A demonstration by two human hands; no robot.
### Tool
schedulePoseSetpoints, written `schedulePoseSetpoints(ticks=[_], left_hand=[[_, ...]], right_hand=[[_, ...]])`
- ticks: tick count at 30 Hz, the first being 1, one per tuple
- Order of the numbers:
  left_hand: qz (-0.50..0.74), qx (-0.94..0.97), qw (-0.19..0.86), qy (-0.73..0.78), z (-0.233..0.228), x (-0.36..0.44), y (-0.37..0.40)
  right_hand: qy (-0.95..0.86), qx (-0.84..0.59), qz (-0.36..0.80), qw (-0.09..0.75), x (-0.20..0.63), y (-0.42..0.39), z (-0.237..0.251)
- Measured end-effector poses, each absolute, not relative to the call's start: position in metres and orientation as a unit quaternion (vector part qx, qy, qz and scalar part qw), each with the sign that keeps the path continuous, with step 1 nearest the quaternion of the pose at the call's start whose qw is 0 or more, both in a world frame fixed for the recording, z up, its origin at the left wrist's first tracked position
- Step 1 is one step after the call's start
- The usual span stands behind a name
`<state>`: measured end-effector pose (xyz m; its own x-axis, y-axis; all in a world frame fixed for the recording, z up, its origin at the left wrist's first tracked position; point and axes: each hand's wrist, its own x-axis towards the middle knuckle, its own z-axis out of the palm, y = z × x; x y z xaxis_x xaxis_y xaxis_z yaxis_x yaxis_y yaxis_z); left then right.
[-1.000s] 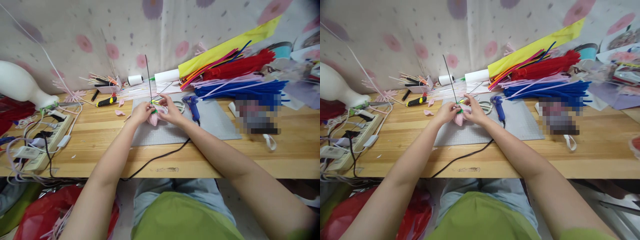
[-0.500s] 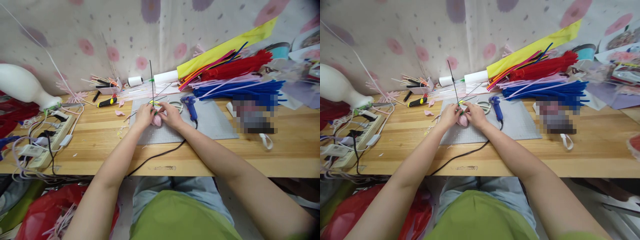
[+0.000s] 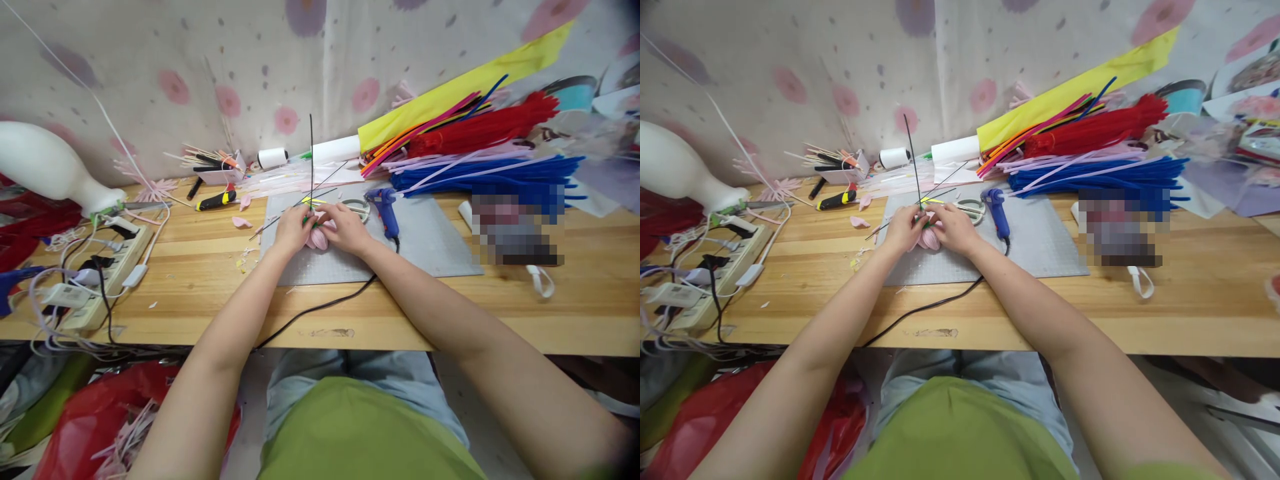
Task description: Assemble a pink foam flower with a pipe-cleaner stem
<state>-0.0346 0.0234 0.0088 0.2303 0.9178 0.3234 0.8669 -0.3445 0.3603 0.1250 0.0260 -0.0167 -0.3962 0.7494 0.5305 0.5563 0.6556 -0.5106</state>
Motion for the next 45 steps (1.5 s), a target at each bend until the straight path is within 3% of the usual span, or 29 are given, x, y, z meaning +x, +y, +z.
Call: schedulePoseSetpoints(ticks=[5,9,14,21,23,32,45], left_hand=[[0.249,0.781,0.025,0.572,0.010,-0.035,0.022],[0.256,0.761,0.007,0.596,0.012,-0.038,0.020],[0.291,0.715,-0.005,0.636,0.006,-0.038,0.017],[0.325,0.690,-0.009,0.646,-0.003,-0.032,0.013],[0.326,0.688,-0.016,0.649,-0.003,-0.033,0.012],[0.344,0.667,-0.033,0.660,-0.005,-0.041,0.007],[0.332,0.652,-0.004,0.681,-0.005,-0.039,0.003]], right_hand=[[-0.811,-0.392,0.154,0.406,0.131,0.023,-0.009],[-0.790,-0.401,0.245,0.393,0.150,0.022,0.010],[-0.765,-0.479,0.373,0.213,0.197,0.021,0.037],[-0.726,-0.653,0.214,-0.013,0.237,0.022,0.044],[-0.710,-0.679,0.181,-0.038,0.238,0.023,0.043],[-0.606,-0.783,0.071,0.120,0.226,0.029,0.011],[-0.591,-0.783,0.052,0.186,0.223,0.028,0.001]])
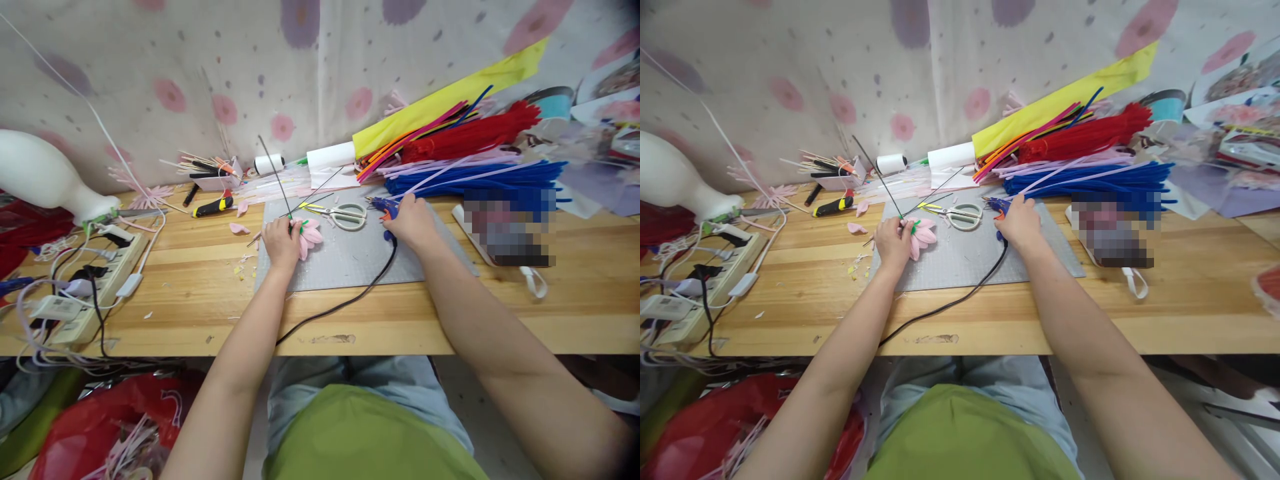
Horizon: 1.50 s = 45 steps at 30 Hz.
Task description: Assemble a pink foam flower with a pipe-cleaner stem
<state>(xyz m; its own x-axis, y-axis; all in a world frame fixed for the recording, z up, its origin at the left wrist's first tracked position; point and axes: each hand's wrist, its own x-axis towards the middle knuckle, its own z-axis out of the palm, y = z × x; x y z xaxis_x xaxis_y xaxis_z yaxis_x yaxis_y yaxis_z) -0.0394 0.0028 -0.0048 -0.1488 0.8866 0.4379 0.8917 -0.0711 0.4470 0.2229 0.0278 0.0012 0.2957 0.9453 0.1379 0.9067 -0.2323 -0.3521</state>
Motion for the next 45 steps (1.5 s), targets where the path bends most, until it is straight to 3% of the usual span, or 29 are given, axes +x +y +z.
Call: schedulePoseSetpoints(ticks=[3,9,12,15,21,24,29,34,45], left_hand=[[-0.325,-0.665,0.012,-0.672,-0.005,-0.037,0.002],[-0.309,-0.702,0.012,-0.642,-0.004,-0.043,0.001],[-0.314,-0.726,0.008,-0.612,-0.005,-0.048,0.003],[-0.326,-0.728,0.007,-0.603,-0.007,-0.051,0.005],[-0.355,-0.700,0.033,-0.619,-0.012,-0.052,0.009],[-0.348,-0.697,0.040,-0.626,-0.013,-0.051,0.009],[-0.334,-0.702,0.027,-0.629,-0.014,-0.045,0.008],[-0.348,-0.693,0.003,-0.632,-0.013,-0.040,0.007],[-0.339,-0.663,0.021,-0.668,-0.011,-0.033,0.005]], right_hand=[[-0.593,-0.784,0.057,0.172,0.221,0.027,0.002],[-0.599,-0.793,0.101,0.057,0.230,0.033,0.003],[-0.586,-0.800,0.103,0.080,0.235,0.036,0.003],[-0.546,-0.802,0.163,0.178,0.237,0.039,0.002],[-0.381,-0.617,0.419,0.547,0.214,0.038,0.002],[-0.364,-0.510,0.500,0.597,0.198,0.032,0.005],[-0.394,-0.406,0.594,0.571,0.190,0.023,0.010],[-0.432,-0.387,0.616,0.533,0.188,0.019,0.009],[-0.700,-0.516,0.313,0.381,0.177,0.018,-0.014]])
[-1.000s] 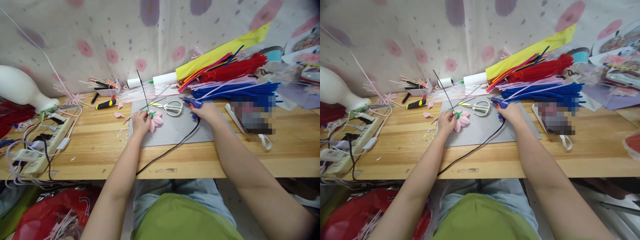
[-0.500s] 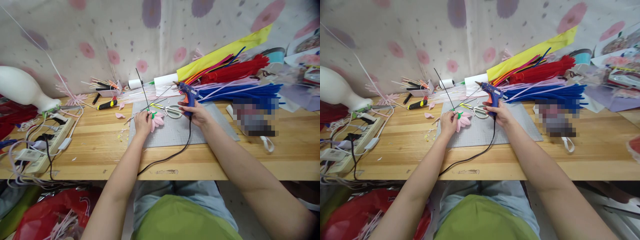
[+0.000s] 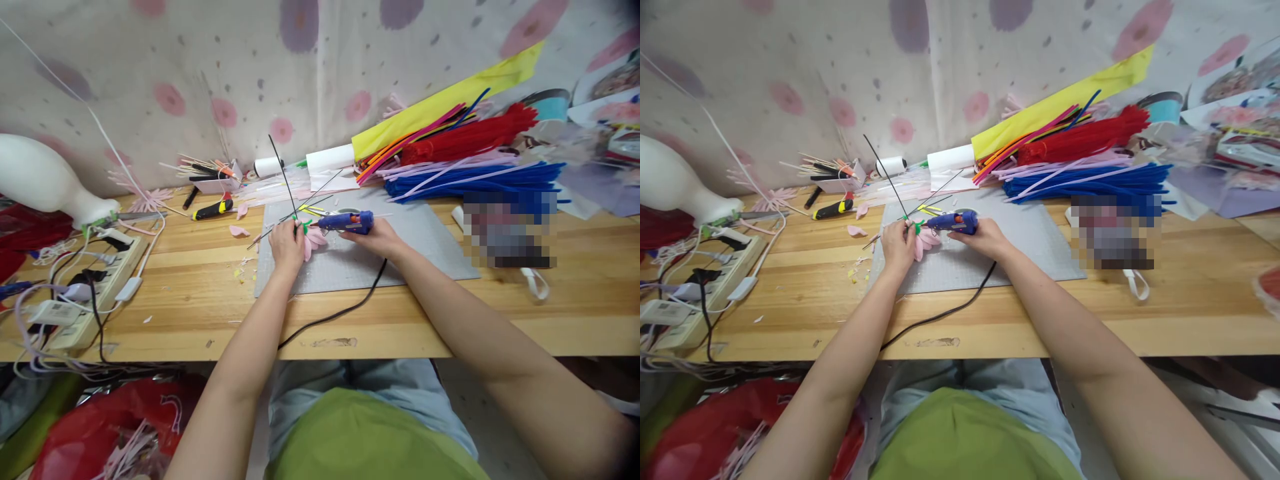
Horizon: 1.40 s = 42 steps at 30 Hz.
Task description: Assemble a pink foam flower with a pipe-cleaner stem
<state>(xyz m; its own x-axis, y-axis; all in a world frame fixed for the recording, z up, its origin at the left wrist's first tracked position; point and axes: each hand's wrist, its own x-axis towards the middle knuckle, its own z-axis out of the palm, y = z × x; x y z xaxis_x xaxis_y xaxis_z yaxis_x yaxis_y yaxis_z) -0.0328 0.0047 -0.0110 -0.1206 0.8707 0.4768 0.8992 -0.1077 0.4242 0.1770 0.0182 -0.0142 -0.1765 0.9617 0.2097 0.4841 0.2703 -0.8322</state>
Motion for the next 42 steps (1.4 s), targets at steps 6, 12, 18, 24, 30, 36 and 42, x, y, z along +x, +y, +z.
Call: schedulePoseSetpoints(ticks=[6,12,18,24,30,36,42], left_hand=[[-0.323,-0.670,0.033,-0.667,-0.0104,-0.0315,0.0036],[-0.316,-0.672,0.036,-0.669,-0.0114,-0.0313,0.0041],[-0.322,-0.674,0.026,-0.664,-0.0110,-0.0318,0.0040],[-0.326,-0.672,0.029,-0.664,-0.0110,-0.0314,0.0036],[-0.321,-0.674,0.028,-0.664,-0.0097,-0.0309,0.0026],[-0.320,-0.676,0.028,-0.663,-0.0099,-0.0314,0.0025],[-0.324,-0.676,0.034,-0.661,-0.0107,-0.0316,0.0025]], right_hand=[[-0.757,-0.491,0.177,0.392,0.1703,0.0145,-0.0166],[-0.776,-0.499,0.139,0.361,0.1727,0.0152,-0.0183],[-0.778,-0.501,0.133,0.357,0.1705,0.0172,-0.0209],[-0.782,-0.499,0.128,0.351,0.1696,0.0196,-0.0245],[-0.783,-0.498,0.123,0.351,0.1709,0.0184,-0.0236],[-0.773,-0.496,0.134,0.371,0.1723,0.0154,-0.0205],[-0.777,-0.487,0.133,0.377,0.1745,0.0152,-0.0202]])
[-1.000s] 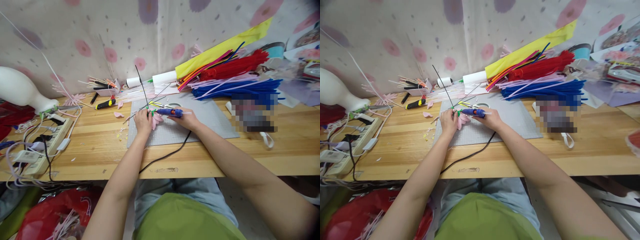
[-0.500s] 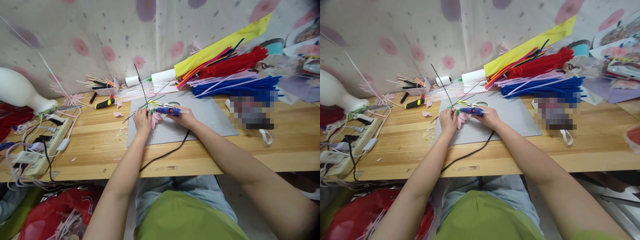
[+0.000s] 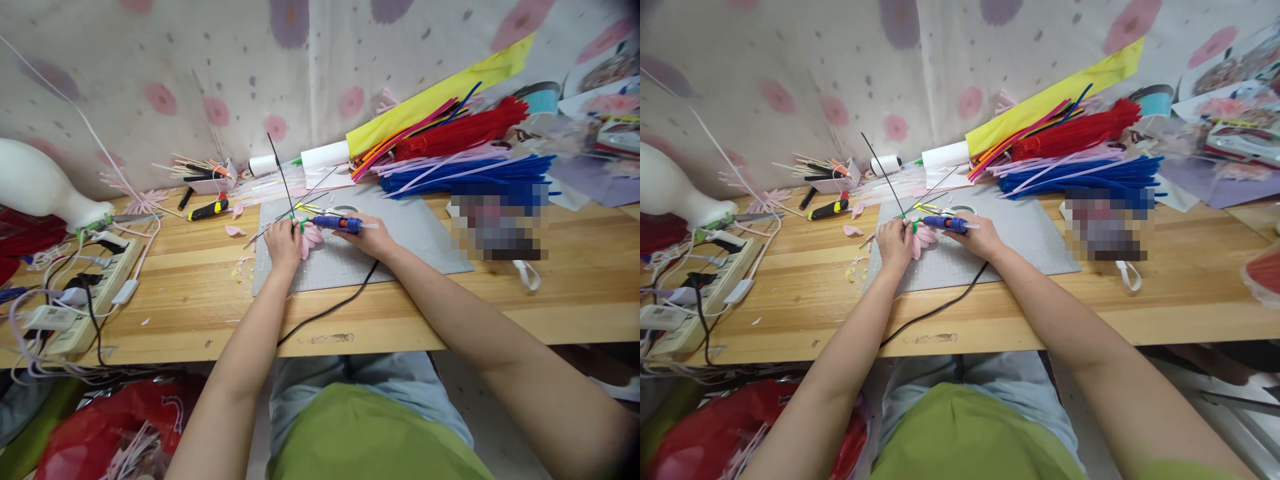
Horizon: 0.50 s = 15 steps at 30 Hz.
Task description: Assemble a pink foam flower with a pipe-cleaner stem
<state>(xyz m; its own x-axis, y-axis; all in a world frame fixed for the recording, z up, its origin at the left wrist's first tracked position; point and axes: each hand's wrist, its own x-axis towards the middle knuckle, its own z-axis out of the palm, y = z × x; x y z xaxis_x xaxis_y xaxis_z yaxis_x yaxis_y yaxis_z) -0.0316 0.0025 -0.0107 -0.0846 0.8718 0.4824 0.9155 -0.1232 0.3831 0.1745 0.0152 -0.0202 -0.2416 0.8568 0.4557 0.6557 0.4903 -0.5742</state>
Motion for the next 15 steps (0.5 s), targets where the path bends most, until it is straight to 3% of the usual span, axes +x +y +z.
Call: schedulePoseSetpoints(ticks=[15], left_hand=[[-0.331,-0.680,0.042,-0.653,-0.0134,-0.0334,0.0040]], right_hand=[[-0.764,-0.503,0.147,0.377,0.1751,0.0129,-0.0165]])
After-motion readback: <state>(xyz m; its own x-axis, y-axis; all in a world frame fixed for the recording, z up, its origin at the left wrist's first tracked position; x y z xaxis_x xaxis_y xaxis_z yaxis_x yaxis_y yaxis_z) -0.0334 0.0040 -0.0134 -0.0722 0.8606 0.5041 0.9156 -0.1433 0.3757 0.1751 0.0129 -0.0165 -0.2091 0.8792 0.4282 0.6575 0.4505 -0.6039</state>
